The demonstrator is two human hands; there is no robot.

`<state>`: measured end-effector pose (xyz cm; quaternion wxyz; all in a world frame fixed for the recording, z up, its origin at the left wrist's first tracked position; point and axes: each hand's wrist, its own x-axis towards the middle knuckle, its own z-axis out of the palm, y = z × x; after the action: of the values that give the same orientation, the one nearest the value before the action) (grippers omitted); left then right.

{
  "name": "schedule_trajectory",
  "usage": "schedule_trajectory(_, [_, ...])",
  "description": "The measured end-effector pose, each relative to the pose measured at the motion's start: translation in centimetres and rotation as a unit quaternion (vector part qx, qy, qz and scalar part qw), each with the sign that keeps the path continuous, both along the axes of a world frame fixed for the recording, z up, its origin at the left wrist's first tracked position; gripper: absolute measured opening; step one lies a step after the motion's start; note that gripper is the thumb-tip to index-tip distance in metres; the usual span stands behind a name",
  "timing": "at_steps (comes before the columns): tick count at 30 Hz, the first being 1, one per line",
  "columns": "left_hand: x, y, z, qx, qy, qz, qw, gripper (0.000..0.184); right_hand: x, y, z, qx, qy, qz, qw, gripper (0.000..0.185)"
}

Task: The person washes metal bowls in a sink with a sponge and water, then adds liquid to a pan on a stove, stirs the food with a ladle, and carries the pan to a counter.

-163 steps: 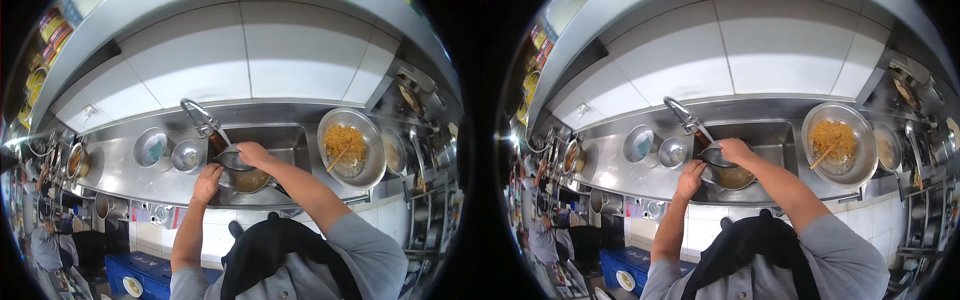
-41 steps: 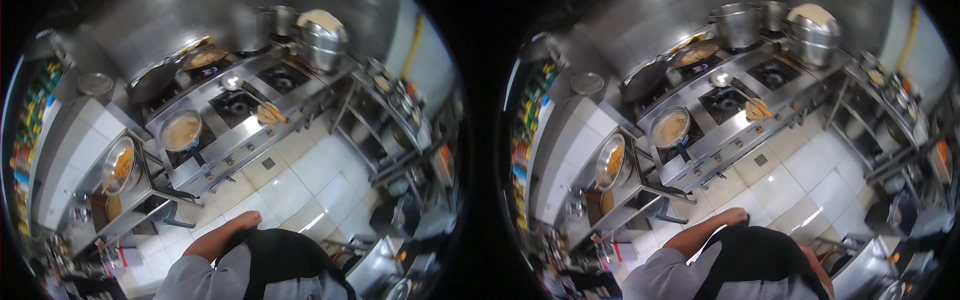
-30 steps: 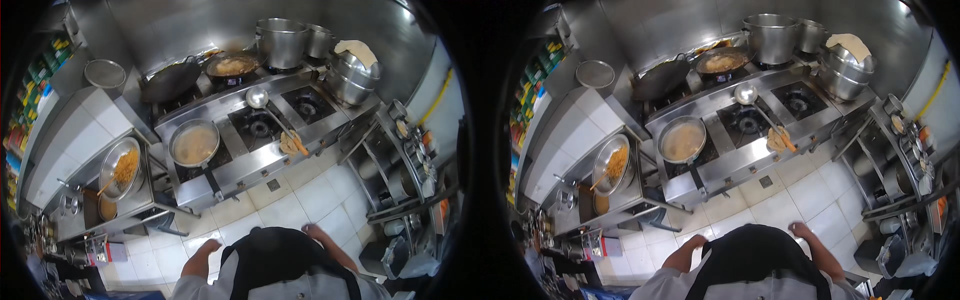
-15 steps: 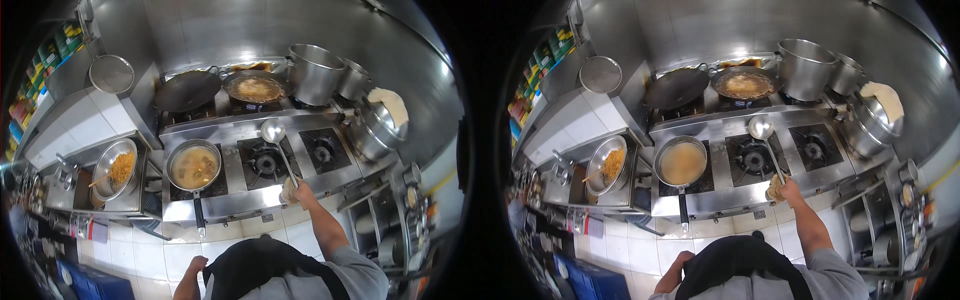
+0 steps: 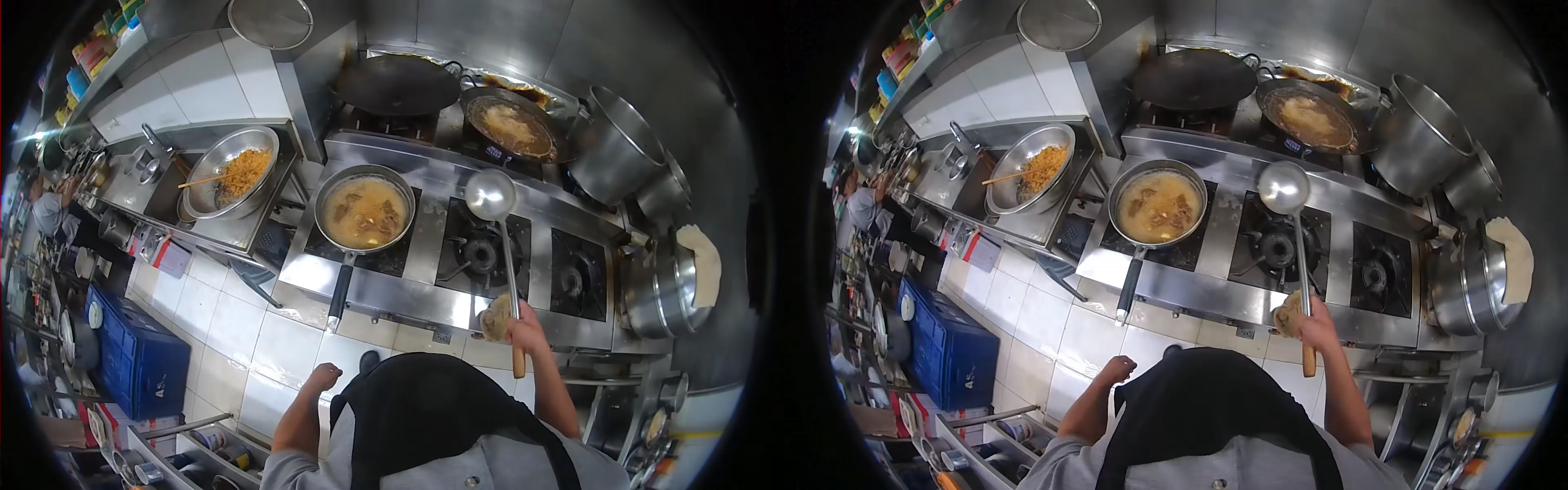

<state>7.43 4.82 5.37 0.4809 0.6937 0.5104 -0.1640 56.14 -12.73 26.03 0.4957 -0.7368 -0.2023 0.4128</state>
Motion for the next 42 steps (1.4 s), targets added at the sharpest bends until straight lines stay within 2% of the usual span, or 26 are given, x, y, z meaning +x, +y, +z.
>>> schedule_trajectory(1, [-0.2, 0.1, -0.2, -0.002, -0.002, 0.001, 1.0, 0.029, -1.1, 0.3, 0.6, 0.026, -0.068, 0.032, 0.997, 0.021])
schedule_trajectory(2, [-0.6, 0.5, -0.7, 0.008, -0.005, -0.036, 0.999, 0.027, -2.4, 1.6, 3.7, -0.059, -0.095, 0.059, 0.992, 0.023])
schedule_trajectory(3, [-0.9, 0.9, -1.2, 0.014, -0.008, -0.055, 0.998, 0.027, -2.8, 2.9, 3.8, -0.059, -0.097, 0.06, 0.992, 0.023])
schedule_trajectory(5, [-1.6, 1.6, -2.4, 0.013, -0.014, -0.055, 0.998, 0.026, -4.2, 5.4, 4.9, -0.097, -0.333, 0.13, 0.929, 0.028])
schedule_trajectory(6, [-2.1, 1.9, -3.0, 0.01, -0.017, -0.049, 0.999, 0.025, -5.5, 6.8, 6.5, -0.078, -0.347, 0.14, 0.924, 0.03])
schedule_trajectory(9, [-3.3, 2.9, -4.0, 0.0, -0.017, -0.04, 0.999, 0.024, -6.4, 11.3, 4.8, -0.08, -0.382, 0.157, 0.907, 0.026])
schedule_trajectory(13, [-5.1, 4.3, -5.8, 0.011, -0.033, -0.053, 0.998, 0.023, -7.7, 15.2, 3.1, -0.156, -0.395, 0.186, 0.886, 0.024])
schedule_trajectory(15, [-5.2, 4.8, -4.1, -0.087, -0.005, 0.126, 0.988, 0.027, -9.3, 15.4, 2.6, -0.182, -0.371, 0.191, 0.89, 0.023])
schedule_trajectory(16, [-5.5, 5.2, -4.1, -0.08, -0.021, 0.13, 0.988, 0.029, -9.3, 14.9, 0.3, -0.134, -0.407, 0.208, 0.879, 0.023])
schedule_trajectory(17, [-5.7, 5.3, -4.1, -0.083, -0.024, 0.13, 0.988, 0.029, -10.7, 14.7, 1.7, -0.137, -0.409, 0.209, 0.878, 0.023])
schedule_trajectory(19, [-6.1, 5.9, -4.0, -0.094, -0.014, 0.154, 0.984, 0.028, -13.4, 14.0, 4.9, -0.162, -0.199, 0.191, 0.947, 0.02])
schedule_trajectory(20, [-6.8, 6.1, -5.4, -0.097, -0.015, 0.153, 0.983, 0.028, -14.0, 13.8, 4.9, -0.158, -0.152, 0.183, 0.958, 0.018])
schedule_trajectory(22, [-8.7, 6.9, -10.0, 0.022, -0.041, -0.098, 0.994, 0.022, -14.6, 13.1, 5.4, -0.169, -0.117, 0.191, 0.96, 0.019])
schedule_trajectory(24, [-9.5, 7.6, -12.4, 0.004, -0.043, -0.107, 0.993, 0.025, -14.9, 12.3, 5.9, -0.178, -0.081, 0.198, 0.96, 0.02])
schedule_trajectory(26, [-7.5, 7.7, -6.6, -0.112, 0.026, 0.073, 0.991, 0.025, -14.8, 11.9, 6.3, -0.193, -0.114, 0.211, 0.951, 0.024])
schedule_trajectory(27, [-8.0, 8.1, -7.7, -0.113, 0.025, 0.074, 0.991, 0.025, -14.1, 11.9, 5.4, -0.194, -0.115, 0.211, 0.951, 0.024])
schedule_trajectory(28, [-9.2, 8.6, -11.2, -0.044, -0.021, -0.028, 0.998, 0.025, -13.0, 12.1, 3.7, -0.13, -0.268, 0.229, 0.927, 0.027])
schedule_trajectory(29, [-8.6, 8.7, -9.8, -0.067, -0.017, 0.02, 0.997, 0.025, -12.8, 12.6, 3.6, -0.063, -0.413, 0.24, 0.876, 0.029])
schedule_trajectory(30, [-8.1, 8.7, -8.3, -0.088, -0.013, 0.07, 0.994, 0.026, -12.5, 13.4, 3.6, -0.098, -0.398, 0.199, 0.89, 0.032])
schedule_trajectory(31, [-7.6, 8.3, -7.0, -0.085, -0.015, 0.071, 0.994, 0.026, -12.0, 14.5, 3.8, -0.095, -0.4, 0.199, 0.89, 0.032])
schedule_trajectory(33, [-6.9, 8.3, -5.7, -0.12, -0.018, 0.215, 0.969, 0.027, -10.5, 16.7, 3.4, -0.138, -0.446, 0.174, 0.867, 0.028])
schedule_trajectory(35, [-6.9, 8.1, -5.4, -0.121, -0.02, 0.207, 0.971, 0.026, -9.0, 18.5, 3.1, -0.154, -0.458, 0.178, 0.857, 0.028])
schedule_trajectory(37, [-6.8, 7.7, -5.2, -0.096, -0.022, 0.156, 0.983, 0.028, -8.0, 19.0, 2.4, -0.17, -0.471, 0.187, 0.846, 0.027])
schedule_trajectory(40, [-6.6, 6.3, -4.1, -0.088, -0.023, 0.207, 0.974, 0.029, -7.1, 19.5, 0.7, -0.142, -0.448, 0.214, 0.856, 0.028])
schedule_trajectory(42, [-6.9, 5.9, -4.2, -0.072, -0.02, 0.177, 0.981, 0.028, -6.7, 19.2, -0.7, -0.027, -0.406, 0.276, 0.871, 0.024])
